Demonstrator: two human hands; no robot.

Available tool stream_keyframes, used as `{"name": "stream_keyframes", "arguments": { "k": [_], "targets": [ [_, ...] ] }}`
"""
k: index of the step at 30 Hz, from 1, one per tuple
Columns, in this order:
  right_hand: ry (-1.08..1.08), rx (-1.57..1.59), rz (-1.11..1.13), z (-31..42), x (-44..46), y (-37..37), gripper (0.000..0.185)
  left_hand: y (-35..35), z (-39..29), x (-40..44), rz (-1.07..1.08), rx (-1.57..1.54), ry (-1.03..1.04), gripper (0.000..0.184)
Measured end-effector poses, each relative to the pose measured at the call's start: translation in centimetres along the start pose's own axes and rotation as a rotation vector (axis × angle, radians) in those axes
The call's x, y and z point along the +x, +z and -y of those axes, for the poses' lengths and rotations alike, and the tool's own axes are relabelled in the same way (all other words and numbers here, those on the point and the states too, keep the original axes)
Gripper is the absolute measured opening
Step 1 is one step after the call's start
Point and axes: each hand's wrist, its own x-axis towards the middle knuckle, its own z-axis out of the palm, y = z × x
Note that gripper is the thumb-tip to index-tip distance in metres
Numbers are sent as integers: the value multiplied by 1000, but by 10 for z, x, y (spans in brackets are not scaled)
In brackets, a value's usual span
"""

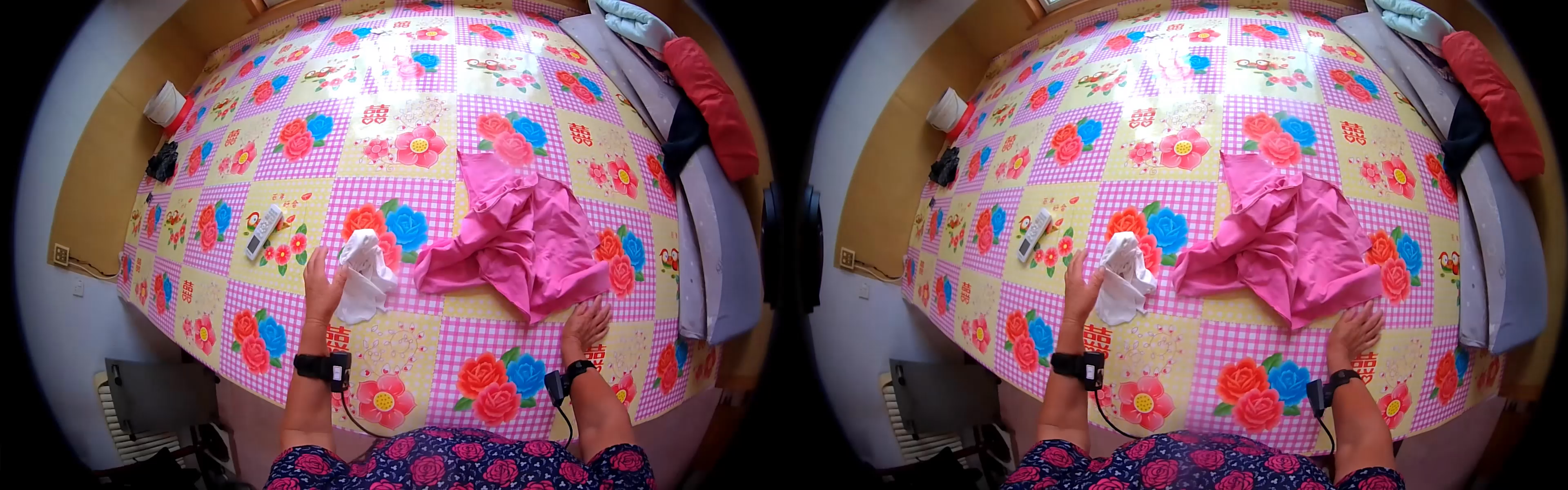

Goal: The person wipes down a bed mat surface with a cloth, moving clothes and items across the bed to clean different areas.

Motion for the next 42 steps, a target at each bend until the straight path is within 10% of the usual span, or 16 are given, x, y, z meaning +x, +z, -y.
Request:
{"name": "stream_keyframes", "arguments": {
  "k": [7,10,29,35,42],
  "targets": [
    [-17,6,12,-3,0,2,55,90,-67,-24,-73,495,-101,78],
    [-8,14,24,-2,0,1,55,115,-58,-21,-202,550,159,64],
    [-8,-141,-41,-5,2,16,52,10,-43,-173,252,29,611,31],
    [-14,-179,-98,-3,1,14,49,-24,51,-166,-33,-35,105,35],
    [-27,-232,-152,-8,0,25,51,-28,109,-181,-415,582,-191,50]
  ]
}}
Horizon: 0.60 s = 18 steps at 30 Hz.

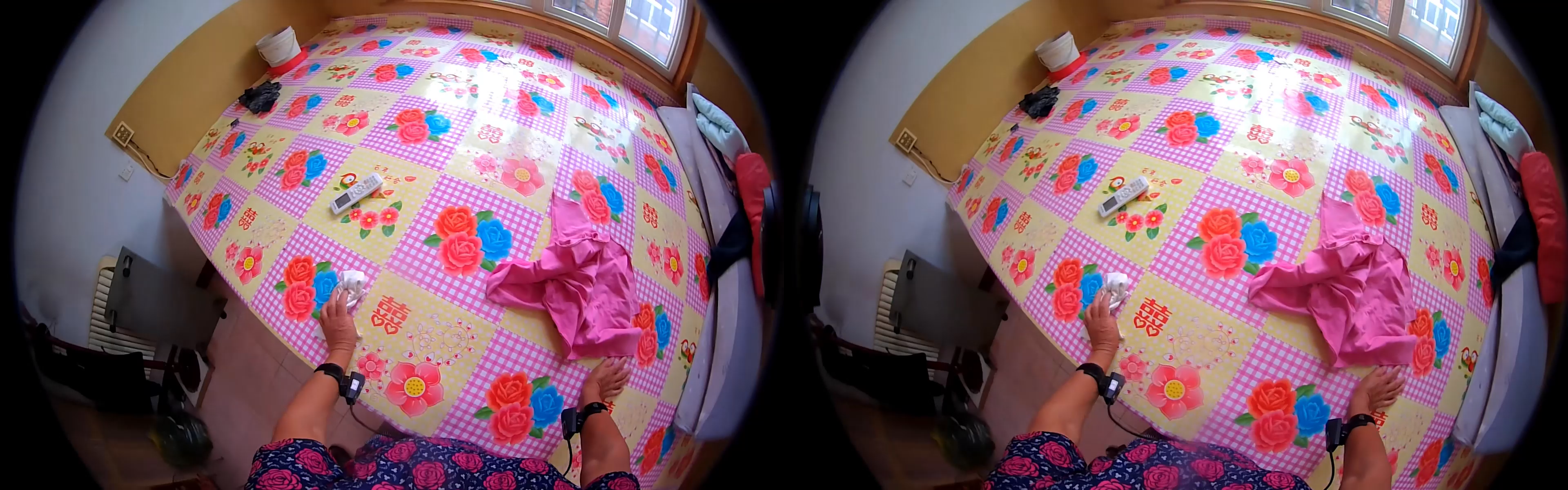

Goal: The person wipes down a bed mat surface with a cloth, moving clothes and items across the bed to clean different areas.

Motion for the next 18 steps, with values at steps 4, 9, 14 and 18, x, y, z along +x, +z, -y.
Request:
{"name": "stream_keyframes", "arguments": {
  "k": [4,9,14,18],
  "targets": [
    [25,26,90,4,1,-13,50,7,3,-4,49,7,-33,52],
    [10,-89,106,2,3,-15,52,10,3,-7,-6,34,-22,54],
    [25,-157,-14,0,1,13,53,15,4,-7,3,60,-21,56],
    [64,-200,17,5,2,18,55,14,5,-7,-10,56,-12,56]
  ]
}}
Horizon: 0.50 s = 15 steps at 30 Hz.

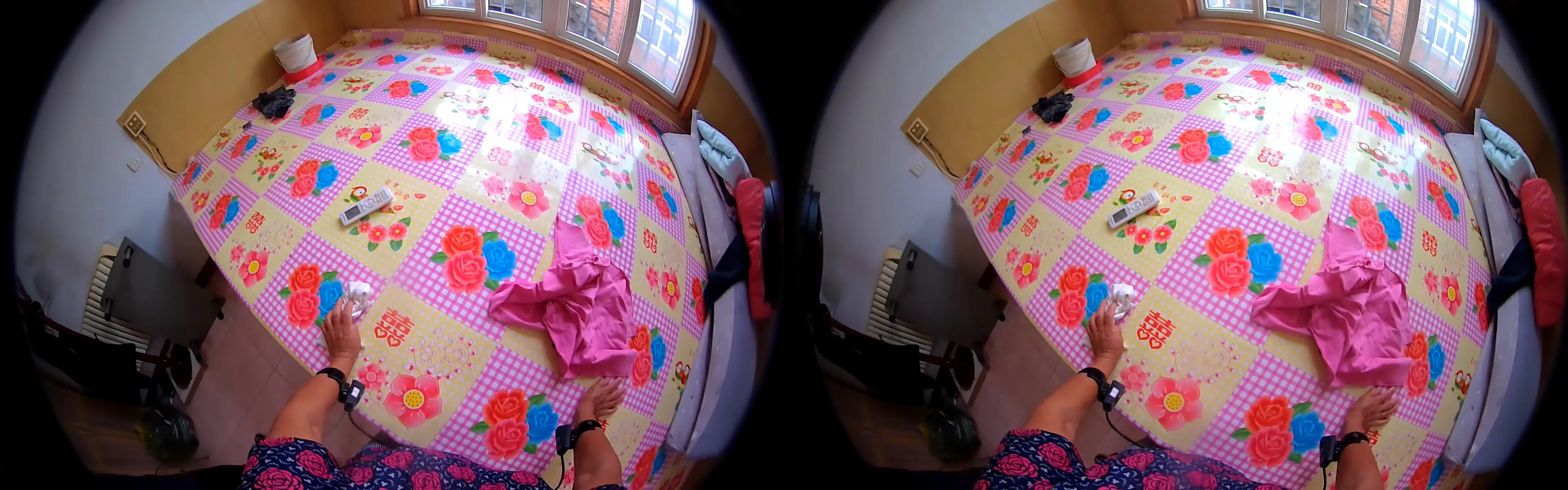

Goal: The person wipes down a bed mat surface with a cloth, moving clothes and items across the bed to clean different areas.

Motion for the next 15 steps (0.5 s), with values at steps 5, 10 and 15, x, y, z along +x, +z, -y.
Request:
{"name": "stream_keyframes", "arguments": {
  "k": [5,10,15],
  "targets": [
    [11,26,-93,1,-2,12,53,-2,-1,1,-5,8,-9,55],
    [-11,30,-27,-4,0,-21,49,-8,-6,4,-26,-6,-17,51],
    [2,69,-209,-4,0,-2,46,-6,-5,3,37,-17,-31,55]
  ]
}}
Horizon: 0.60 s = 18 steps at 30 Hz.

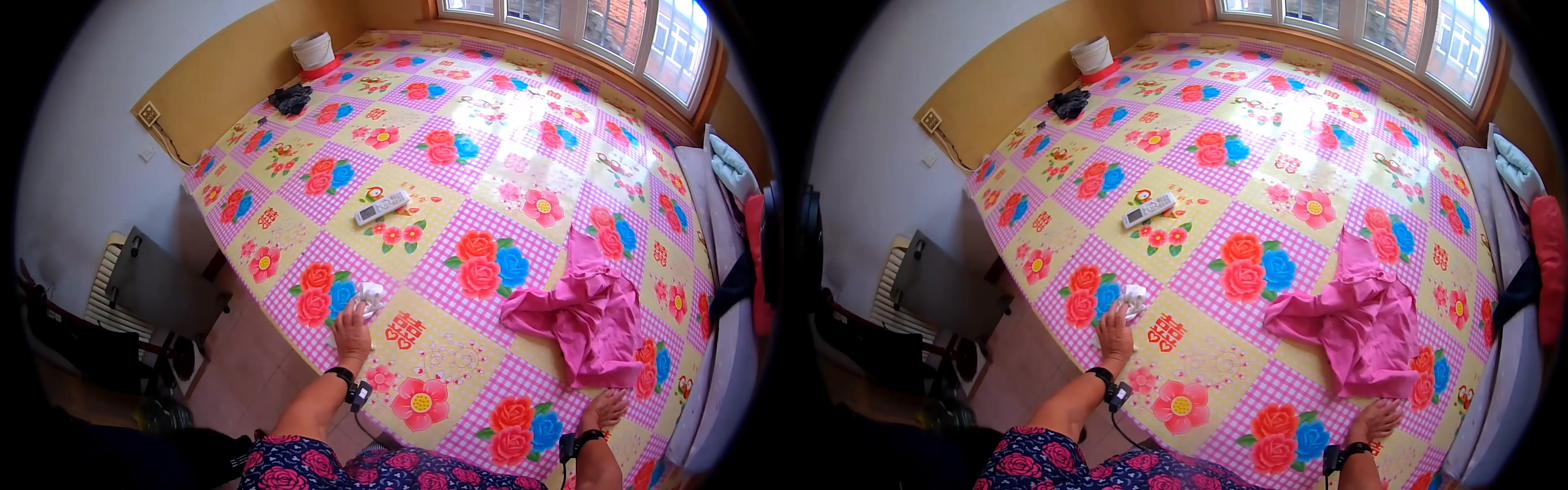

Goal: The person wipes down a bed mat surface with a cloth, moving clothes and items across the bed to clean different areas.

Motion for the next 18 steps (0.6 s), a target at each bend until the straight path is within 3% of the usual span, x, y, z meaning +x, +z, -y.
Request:
{"name": "stream_keyframes", "arguments": {
  "k": [3,12,16,17,18],
  "targets": [
    [-16,-21,134,-2,5,-24,48,-1,1,3,0,-1,6,57],
    [-28,74,-48,-2,-1,25,45,-8,-4,8,-88,25,33,50],
    [-44,100,175,-7,2,16,49,-11,-2,-5,-87,9,47,48],
    [-3,240,373,-9,11,6,52,-11,-2,-4,-77,4,42,48],
    [-1,288,430,-12,17,-8,52,-11,-4,3,-78,-4,38,48]
  ]
}}
